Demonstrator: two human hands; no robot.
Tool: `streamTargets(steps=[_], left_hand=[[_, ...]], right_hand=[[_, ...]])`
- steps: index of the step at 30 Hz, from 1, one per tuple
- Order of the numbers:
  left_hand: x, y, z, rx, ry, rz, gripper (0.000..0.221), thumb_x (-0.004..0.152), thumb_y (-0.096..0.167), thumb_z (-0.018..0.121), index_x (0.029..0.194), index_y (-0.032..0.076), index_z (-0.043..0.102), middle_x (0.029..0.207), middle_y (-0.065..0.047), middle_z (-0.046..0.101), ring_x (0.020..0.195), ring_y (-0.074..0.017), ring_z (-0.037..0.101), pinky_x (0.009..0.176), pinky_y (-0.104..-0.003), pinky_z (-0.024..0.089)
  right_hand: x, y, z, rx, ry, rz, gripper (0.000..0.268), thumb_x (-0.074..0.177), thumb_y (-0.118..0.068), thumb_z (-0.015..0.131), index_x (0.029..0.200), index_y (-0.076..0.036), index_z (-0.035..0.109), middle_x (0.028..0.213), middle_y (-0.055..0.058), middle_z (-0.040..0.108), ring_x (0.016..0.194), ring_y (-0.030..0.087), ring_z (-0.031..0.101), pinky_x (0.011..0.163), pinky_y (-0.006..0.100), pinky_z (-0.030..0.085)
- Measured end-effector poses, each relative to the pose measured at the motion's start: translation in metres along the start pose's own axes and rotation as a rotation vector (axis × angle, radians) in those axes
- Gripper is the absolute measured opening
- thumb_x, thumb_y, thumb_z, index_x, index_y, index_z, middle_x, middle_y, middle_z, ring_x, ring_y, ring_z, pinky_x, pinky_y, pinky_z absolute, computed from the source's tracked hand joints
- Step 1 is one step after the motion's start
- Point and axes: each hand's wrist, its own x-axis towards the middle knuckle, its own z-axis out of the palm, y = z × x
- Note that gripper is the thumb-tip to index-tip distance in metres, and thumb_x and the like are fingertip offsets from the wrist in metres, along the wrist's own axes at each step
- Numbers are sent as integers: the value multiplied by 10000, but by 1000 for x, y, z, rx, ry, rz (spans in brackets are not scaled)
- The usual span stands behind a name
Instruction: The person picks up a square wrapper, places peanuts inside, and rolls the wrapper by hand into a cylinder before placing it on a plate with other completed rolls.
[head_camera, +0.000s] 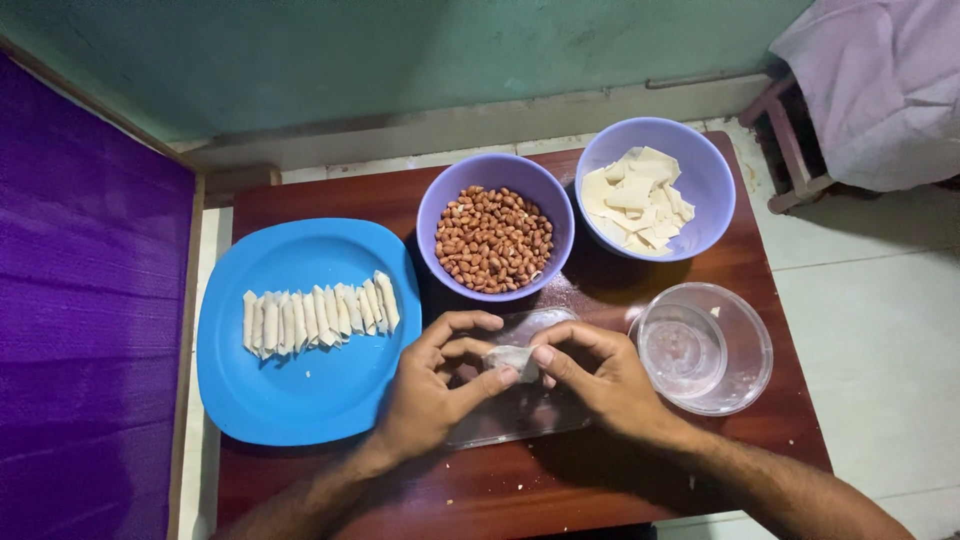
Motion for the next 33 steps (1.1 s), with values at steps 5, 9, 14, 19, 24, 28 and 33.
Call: streamTargets(steps=[5, 9, 14, 19, 24, 28, 33], left_hand=[[-2, -1, 3, 110, 32, 52, 470, 782, 150, 869, 1216, 139, 691, 871, -15, 834, 614, -27, 587, 581, -171, 491], [-2, -2, 3, 152, -28, 95, 429, 805, 219, 848, 1209, 162, 717, 870, 10, 799, 724, -46, 651, 676, -203, 534], [-2, -3, 5, 259, 12, 253, 129, 849, 224, 804, 907, 111, 788, 863, 5, 808, 688, -66, 689, 577, -200, 536], [-2, 2, 6, 227, 27, 235, 139, 864, 233, 782, 914, 103, 789, 863, 5, 808, 723, -55, 694, 598, -189, 541], [-3, 1, 8, 213, -11, 249, 125, 873, 224, 782, 898, 102, 771, 843, 7, 790, 684, -55, 670, 592, -192, 528], [-2, 16, 10, 258, -12, 267, 79, 864, 210, 785, 883, 133, 787, 886, 9, 796, 747, -62, 687, 606, -190, 517], [15, 48, 15, 465, -92, 614, 63, 863, 144, 810, 873, 111, 758, 854, 3, 787, 761, -124, 683, 758, -273, 537]], right_hand=[[-1, 1, 0, -32, 9, -31, 181, 966, -227, 675, 962, -53, 723, 797, 23, 691, 695, 105, 632, 691, 239, 539], [-4, -2, 1, -98, 21, -51, 166, 959, -236, 680, 957, -78, 732, 900, 6, 745, 854, 106, 684, 818, 255, 544], [-6, -2, 0, -110, 4, -106, 152, 937, -235, 712, 963, -87, 728, 902, 3, 745, 845, 115, 684, 791, 267, 549], [-7, 1, 0, -115, -33, -90, 203, 868, -247, 799, 974, -83, 745, 929, 11, 756, 860, 108, 692, 791, 249, 559], [-7, -22, -8, -77, -8, -227, 141, 906, -186, 741, 916, -45, 729, 929, 78, 764, 875, 171, 718, 803, 294, 574], [-8, -34, -39, -120, 154, -181, 131, 863, -221, 759, 915, -102, 740, 904, 40, 801, 813, 141, 759, 752, 278, 605], [22, -72, -95, -227, 294, -185, 128, 915, -132, 723, 1000, -42, 690, 1020, 99, 760, 945, 180, 728, 911, 298, 590]])
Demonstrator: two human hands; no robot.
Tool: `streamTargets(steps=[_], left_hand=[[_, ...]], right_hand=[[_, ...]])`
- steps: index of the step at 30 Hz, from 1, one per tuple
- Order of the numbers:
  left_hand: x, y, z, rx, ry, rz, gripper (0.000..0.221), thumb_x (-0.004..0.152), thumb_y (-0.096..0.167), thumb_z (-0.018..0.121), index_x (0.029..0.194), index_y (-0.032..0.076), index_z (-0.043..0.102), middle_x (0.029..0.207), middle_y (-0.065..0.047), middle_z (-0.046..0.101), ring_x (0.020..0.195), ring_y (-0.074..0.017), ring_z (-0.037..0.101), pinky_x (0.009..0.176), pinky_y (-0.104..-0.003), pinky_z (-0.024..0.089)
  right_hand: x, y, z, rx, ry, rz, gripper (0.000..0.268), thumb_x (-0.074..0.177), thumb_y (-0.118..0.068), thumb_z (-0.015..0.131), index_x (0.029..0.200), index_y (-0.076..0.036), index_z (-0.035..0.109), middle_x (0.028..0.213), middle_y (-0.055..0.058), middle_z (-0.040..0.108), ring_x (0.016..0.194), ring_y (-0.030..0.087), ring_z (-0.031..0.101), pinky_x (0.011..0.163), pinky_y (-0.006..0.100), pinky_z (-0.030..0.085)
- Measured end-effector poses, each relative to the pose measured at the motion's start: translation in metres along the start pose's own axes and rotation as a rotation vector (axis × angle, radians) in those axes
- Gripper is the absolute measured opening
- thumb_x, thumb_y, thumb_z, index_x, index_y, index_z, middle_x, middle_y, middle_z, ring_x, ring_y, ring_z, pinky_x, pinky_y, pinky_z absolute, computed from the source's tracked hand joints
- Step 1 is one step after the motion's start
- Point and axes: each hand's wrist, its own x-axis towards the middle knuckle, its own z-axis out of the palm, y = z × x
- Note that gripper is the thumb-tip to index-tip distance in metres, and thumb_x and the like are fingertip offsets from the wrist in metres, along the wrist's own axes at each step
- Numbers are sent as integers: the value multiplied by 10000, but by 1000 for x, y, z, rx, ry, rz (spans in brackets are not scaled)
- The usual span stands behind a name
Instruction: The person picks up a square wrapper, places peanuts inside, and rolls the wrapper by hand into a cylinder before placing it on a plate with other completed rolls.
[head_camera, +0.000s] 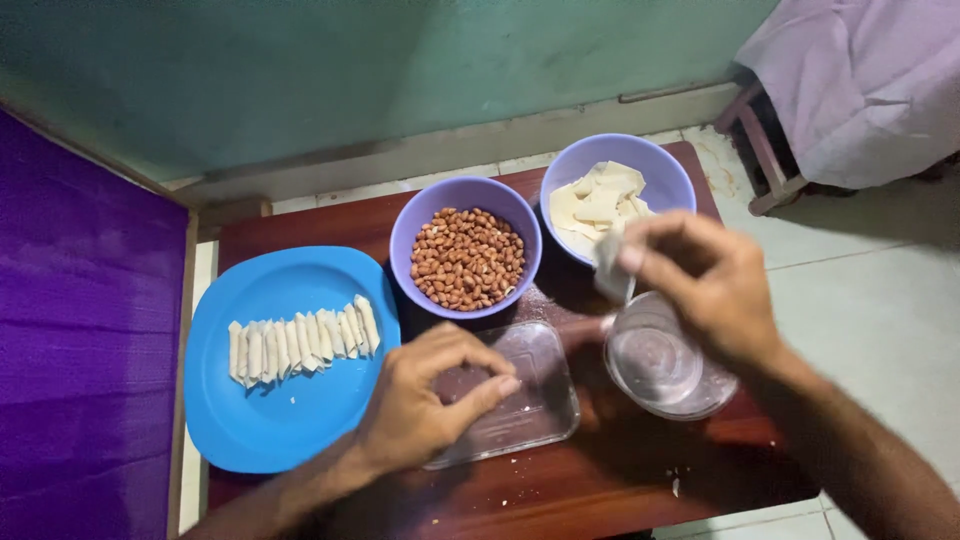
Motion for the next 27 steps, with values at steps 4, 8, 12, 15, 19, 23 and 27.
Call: streamTargets(steps=[4, 8, 12, 15, 19, 23, 27], left_hand=[[48, -12, 3, 38, -26, 111, 80, 880, 175, 777, 911, 103, 757, 776, -125, 725, 744, -350, 694, 702, -444, 565], [102, -40, 19, 437, -102, 317, 145, 878, 215, 789, 952, 112, 718, 928, -101, 689, 972, -334, 626, 815, -453, 499], [155, -90, 55, 957, -115, 503, 269, 706, 229, 892, 915, 132, 753, 908, -63, 669, 962, -280, 556, 790, -424, 443], [187, -105, 73, 1067, -63, 611, 97, 724, 164, 837, 770, 137, 756, 832, -81, 661, 921, -300, 559, 802, -439, 450], [204, -110, 86, 1194, -195, 496, 30, 779, 126, 762, 752, 123, 777, 866, -134, 662, 969, -321, 519, 847, -478, 401], [204, -99, 94, 1268, -378, 391, 111, 858, 158, 702, 844, 117, 805, 1028, -160, 678, 1068, -320, 500, 943, -497, 366], [205, -69, 88, 1314, -547, 306, 172, 898, 222, 680, 957, 137, 818, 1143, -133, 697, 1147, -301, 490, 994, -497, 338]], right_hand=[[46, 4, -19, -135, -17, -18, 198, 948, -130, 779, 1112, -24, 745, 923, 129, 747, 886, 157, 649, 876, 377, 556], [74, 19, -27, -252, -50, 32, 181, 932, -122, 770, 1109, -83, 775, 808, 73, 686, 794, 134, 591, 706, 325, 523], [90, 34, -31, -425, -27, 11, 205, 902, -144, 780, 1106, -127, 785, 856, 140, 724, 792, 203, 650, 680, 366, 567], [95, 47, -36, -483, 8, -45, 188, 909, -166, 790, 1098, -168, 795, 828, 126, 722, 763, 249, 688, 644, 410, 555], [95, 59, -43, -451, -13, -125, 166, 900, -105, 772, 1062, -130, 800, 848, 151, 737, 766, 273, 717, 623, 364, 575], [92, 63, -47, -437, -21, -172, 167, 895, -76, 766, 1060, -86, 792, 835, 149, 734, 758, 263, 715, 603, 369, 587], [90, 63, -50, -433, -33, -205, 158, 898, -57, 753, 1050, -76, 790, 816, 138, 736, 738, 266, 716, 587, 381, 585]])
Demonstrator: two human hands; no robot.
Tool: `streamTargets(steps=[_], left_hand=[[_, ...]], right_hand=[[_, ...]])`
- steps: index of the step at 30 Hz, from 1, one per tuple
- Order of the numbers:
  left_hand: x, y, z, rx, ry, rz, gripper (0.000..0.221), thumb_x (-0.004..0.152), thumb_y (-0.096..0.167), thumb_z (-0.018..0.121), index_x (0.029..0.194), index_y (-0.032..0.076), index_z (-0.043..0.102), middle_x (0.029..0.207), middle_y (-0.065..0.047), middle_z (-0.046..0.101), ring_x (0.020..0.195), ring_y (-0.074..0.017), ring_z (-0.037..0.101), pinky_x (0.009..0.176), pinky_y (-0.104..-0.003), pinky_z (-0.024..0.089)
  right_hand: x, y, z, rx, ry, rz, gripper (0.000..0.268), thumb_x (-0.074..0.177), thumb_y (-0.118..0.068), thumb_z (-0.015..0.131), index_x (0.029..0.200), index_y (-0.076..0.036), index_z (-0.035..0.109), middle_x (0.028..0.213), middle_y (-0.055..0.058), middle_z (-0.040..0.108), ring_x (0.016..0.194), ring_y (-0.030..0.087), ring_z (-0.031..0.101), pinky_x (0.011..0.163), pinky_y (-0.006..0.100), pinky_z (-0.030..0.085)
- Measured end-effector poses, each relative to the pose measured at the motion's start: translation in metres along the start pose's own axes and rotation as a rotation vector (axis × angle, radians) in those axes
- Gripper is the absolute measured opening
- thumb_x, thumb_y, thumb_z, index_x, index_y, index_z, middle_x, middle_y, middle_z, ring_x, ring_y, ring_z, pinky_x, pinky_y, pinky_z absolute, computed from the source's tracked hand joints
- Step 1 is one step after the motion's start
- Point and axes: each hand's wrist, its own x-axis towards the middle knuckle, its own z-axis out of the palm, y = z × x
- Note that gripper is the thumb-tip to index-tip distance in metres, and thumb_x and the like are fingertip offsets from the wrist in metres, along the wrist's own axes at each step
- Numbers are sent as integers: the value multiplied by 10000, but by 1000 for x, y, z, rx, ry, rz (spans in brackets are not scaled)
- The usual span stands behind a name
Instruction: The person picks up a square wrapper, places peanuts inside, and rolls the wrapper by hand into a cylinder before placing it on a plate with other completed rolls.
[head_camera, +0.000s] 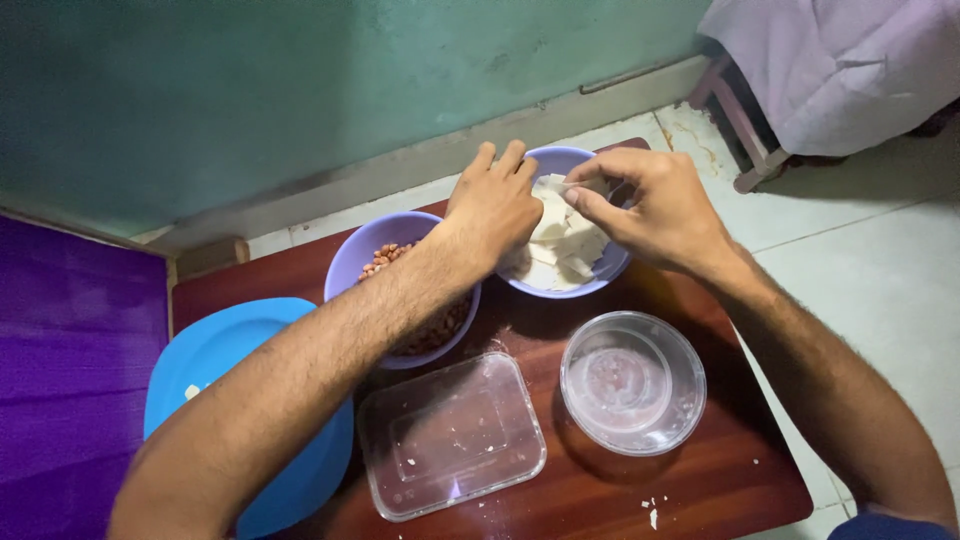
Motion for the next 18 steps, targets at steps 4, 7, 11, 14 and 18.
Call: streamTargets(steps=[4, 7, 11, 14, 18], left_hand=[[18, 0, 30, -11, -13, 16, 295, 816, 378, 783, 979, 134, 810, 1092, -142, 706, 1145, -312, 501, 1018, -534, 331], [26, 1, 38, -23, -19, 33, 228, 779, 305, 846, 933, 142, 807, 989, -133, 726, 1096, -311, 538, 996, -567, 341], [25, 2, 55, 10, 94, 64, 77, 836, 204, 779, 871, 144, 812, 910, -122, 761, 1076, -308, 605, 1024, -588, 328], [20, -4, 59, 16, 257, 120, 69, 823, 175, 735, 794, 145, 790, 827, -114, 759, 1006, -314, 629, 986, -576, 355], [22, -15, 59, -62, 351, 178, 47, 739, 203, 746, 713, 167, 762, 737, -78, 744, 866, -301, 642, 849, -495, 441]], right_hand=[[-2, 2, 3, 5, -3, -12, 143, 908, -90, 750, 1046, -100, 788, 793, 134, 720, 695, 266, 703, 572, 397, 565], [-3, 6, 6, 22, 5, -30, 139, 902, -96, 757, 1036, -108, 791, 779, 137, 719, 686, 271, 707, 570, 390, 554], [-3, 8, 9, 18, 12, -43, 134, 908, -107, 759, 1035, -126, 794, 767, 113, 718, 660, 243, 699, 560, 366, 542], [-4, 7, 9, 25, 17, -24, 137, 909, -100, 758, 1038, -123, 797, 740, 104, 713, 651, 229, 699, 569, 359, 543], [-6, 10, 7, 25, 32, 0, 152, 898, -74, 768, 1041, -106, 807, 713, 114, 710, 641, 230, 688, 585, 361, 544]])
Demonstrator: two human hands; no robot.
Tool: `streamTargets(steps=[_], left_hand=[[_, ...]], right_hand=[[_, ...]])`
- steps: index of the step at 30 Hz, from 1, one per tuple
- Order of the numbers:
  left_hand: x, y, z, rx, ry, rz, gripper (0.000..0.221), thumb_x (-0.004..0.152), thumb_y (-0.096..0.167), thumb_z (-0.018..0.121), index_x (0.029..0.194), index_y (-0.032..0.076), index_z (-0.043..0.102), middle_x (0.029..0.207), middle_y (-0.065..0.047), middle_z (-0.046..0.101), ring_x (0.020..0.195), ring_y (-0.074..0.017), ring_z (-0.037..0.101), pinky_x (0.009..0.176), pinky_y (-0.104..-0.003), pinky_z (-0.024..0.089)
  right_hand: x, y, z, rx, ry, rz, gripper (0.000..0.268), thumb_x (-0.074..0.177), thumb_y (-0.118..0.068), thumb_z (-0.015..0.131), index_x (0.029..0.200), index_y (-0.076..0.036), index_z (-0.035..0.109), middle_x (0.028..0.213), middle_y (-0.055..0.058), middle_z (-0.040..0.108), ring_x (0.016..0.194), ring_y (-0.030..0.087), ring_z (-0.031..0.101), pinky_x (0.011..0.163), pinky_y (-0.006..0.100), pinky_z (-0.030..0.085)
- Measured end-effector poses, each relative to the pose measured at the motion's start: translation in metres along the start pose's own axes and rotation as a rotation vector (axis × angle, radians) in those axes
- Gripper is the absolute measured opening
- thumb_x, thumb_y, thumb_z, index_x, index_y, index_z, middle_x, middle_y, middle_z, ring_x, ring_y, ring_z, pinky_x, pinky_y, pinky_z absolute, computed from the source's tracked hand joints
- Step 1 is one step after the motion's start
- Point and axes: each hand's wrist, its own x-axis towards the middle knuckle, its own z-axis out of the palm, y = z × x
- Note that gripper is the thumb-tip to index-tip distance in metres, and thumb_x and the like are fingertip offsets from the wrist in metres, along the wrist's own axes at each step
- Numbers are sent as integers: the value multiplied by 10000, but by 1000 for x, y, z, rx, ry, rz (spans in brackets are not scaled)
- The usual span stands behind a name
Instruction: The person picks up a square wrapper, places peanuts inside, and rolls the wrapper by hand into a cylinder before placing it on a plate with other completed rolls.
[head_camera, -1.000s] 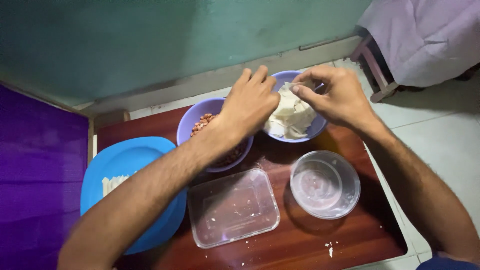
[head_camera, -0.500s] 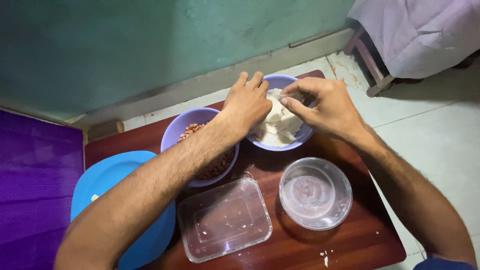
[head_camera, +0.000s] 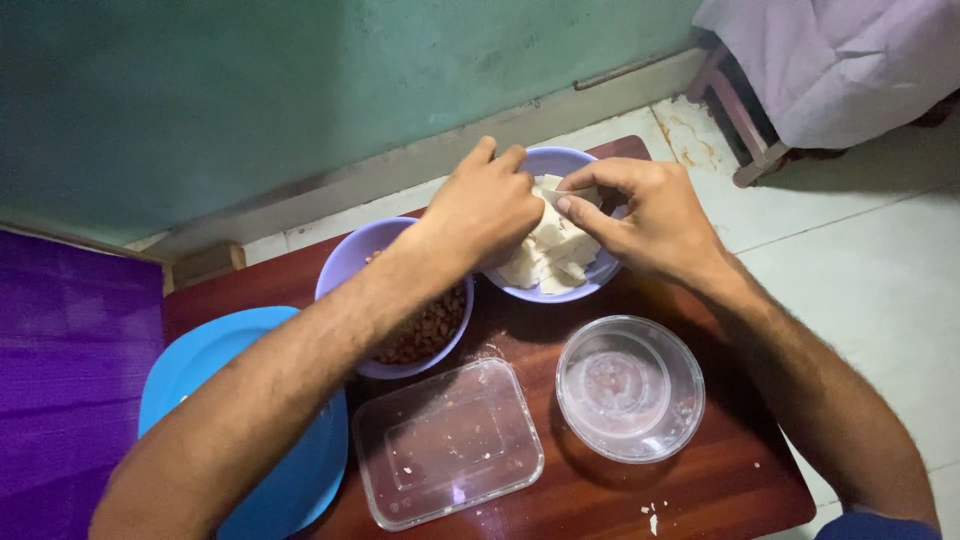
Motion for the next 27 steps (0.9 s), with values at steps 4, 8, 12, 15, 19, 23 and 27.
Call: streamTargets(steps=[4, 8, 12, 15, 19, 23, 27], left_hand=[[1, -16, -23, -204, -100, -89, 137, 673, 299, 800, 691, 169, 759, 701, -78, 737, 778, -323, 676, 733, -484, 509], [-2, -18, -72, -775, -170, -474, 181, 839, 315, 692, 823, 143, 748, 740, -69, 767, 770, -339, 745, 717, -475, 559], [-11, -7, -97, -1210, -130, -768, 103, 860, 235, 719, 881, 140, 754, 669, -27, 752, 695, -126, 681, 729, -321, 583], [-16, 2, -88, -1659, -64, -1005, 113, 836, 167, 759, 870, 64, 726, 665, 23, 624, 679, -62, 609, 694, -210, 573], [-16, 9, -76, -1847, 41, -1072, 145, 827, 101, 764, 900, -15, 716, 732, -124, 706, 718, -146, 692, 742, -288, 629], [-15, 13, -79, -1942, 122, -1120, 133, 810, 52, 739, 891, -45, 697, 725, -151, 692, 680, -153, 703, 729, -317, 655], [-16, 11, -70, -1974, 161, -1167, 116, 803, 29, 729, 878, -47, 687, 735, -160, 690, 686, -171, 722, 735, -343, 664]], right_hand=[[-4, -7, -6, 22, 23, 50, 159, 903, -78, 752, 1051, -106, 802, 715, 82, 724, 643, 200, 691, 585, 348, 544], [-8, -15, -11, 12, 136, -13, 144, 947, -81, 761, 1085, -97, 801, 778, 100, 732, 679, 214, 696, 604, 327, 542], [-14, -23, -15, -148, 274, -290, 131, 964, 20, 774, 1084, -16, 811, 817, 119, 723, 700, 244, 671, 615, 340, 545], [-22, -9, 1, -378, 385, -459, 129, 953, 2, 767, 1060, -62, 801, 916, 83, 715, 781, 266, 661, 703, 374, 559], [-24, -29, 11, -560, 442, -567, 77, 959, -40, 758, 1010, -86, 792, 863, 55, 660, 731, 241, 620, 700, 384, 540], [-25, -34, 14, -638, 422, -663, 122, 930, 1, 714, 1015, -64, 774, 849, 67, 615, 742, 232, 608, 656, 350, 492], [-31, -41, 12, -643, 380, -710, 153, 904, 22, 709, 1023, -47, 774, 845, 86, 616, 755, 253, 628, 658, 362, 500]])
